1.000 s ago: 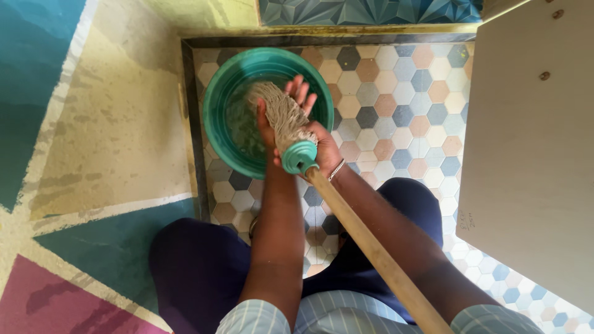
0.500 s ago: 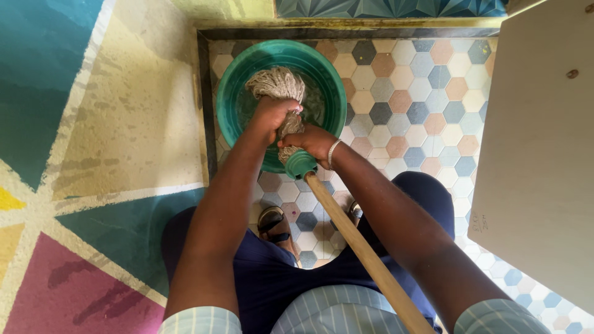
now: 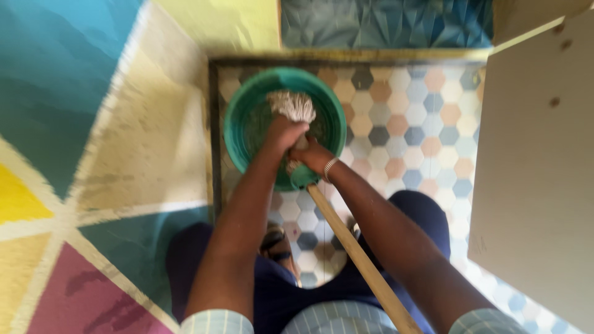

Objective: The person dips a string mop into a green bucket of water, wrings it out by hand, and then mops the tiled floor of a bathroom. The person repeatedly dips, wrings, and mops different sections of the floor.

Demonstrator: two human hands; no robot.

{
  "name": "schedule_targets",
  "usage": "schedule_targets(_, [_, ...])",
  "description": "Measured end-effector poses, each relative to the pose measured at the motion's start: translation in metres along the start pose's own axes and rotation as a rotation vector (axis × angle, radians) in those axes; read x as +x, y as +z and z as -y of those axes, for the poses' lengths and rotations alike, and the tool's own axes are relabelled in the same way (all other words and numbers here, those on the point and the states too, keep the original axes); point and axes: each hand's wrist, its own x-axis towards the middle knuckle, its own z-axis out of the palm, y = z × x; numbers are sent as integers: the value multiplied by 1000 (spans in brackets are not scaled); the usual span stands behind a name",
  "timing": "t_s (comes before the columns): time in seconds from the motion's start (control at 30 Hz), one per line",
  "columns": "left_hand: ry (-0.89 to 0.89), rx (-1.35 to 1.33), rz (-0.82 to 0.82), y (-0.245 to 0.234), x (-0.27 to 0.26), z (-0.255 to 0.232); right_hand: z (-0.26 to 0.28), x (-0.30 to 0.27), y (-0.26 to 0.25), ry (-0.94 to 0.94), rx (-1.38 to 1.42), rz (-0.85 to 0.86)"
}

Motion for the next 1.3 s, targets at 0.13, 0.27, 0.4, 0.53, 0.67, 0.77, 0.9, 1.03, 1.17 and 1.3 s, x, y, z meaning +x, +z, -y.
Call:
schedule_targets(0.13, [60, -243, 55, -17, -24, -27, -25, 23, -13, -127, 425, 228])
schedule_targets(0.27, [-185, -53, 94, -21, -34, -57, -45, 43, -11, -97, 689, 287])
schedule_targets(0.4, [-317, -137, 136, -27, -40, -67, -33, 34, -3, -49, 739, 162])
schedule_targets(0.53, [-120, -479, 240, -40, -48, -51, 3, 7, 6, 26, 777, 107])
schedule_targets(0.67, [-350, -969, 112, -32, -59, -5, 27, -10, 8, 9, 862, 177])
schedule_targets(0.77, [-431, -1019, 6, -8, -63, 6, 36, -8, 10, 34, 965, 269])
schedule_targets(0.9, [103, -1473, 121, 24, -91, -27, 32, -21, 23, 21, 998, 174])
schedule_targets(1.03, [931, -1488, 190, 23, -103, -89, 27, -37, 28, 125, 1177, 352])
schedule_targets(1.17, [160, -2337, 365, -8, -62, -93, 28, -44, 16, 150, 1033, 271])
schedule_targets(1.3, [91, -1879, 135, -25, -40, -67, 34, -55, 7, 177, 835, 279])
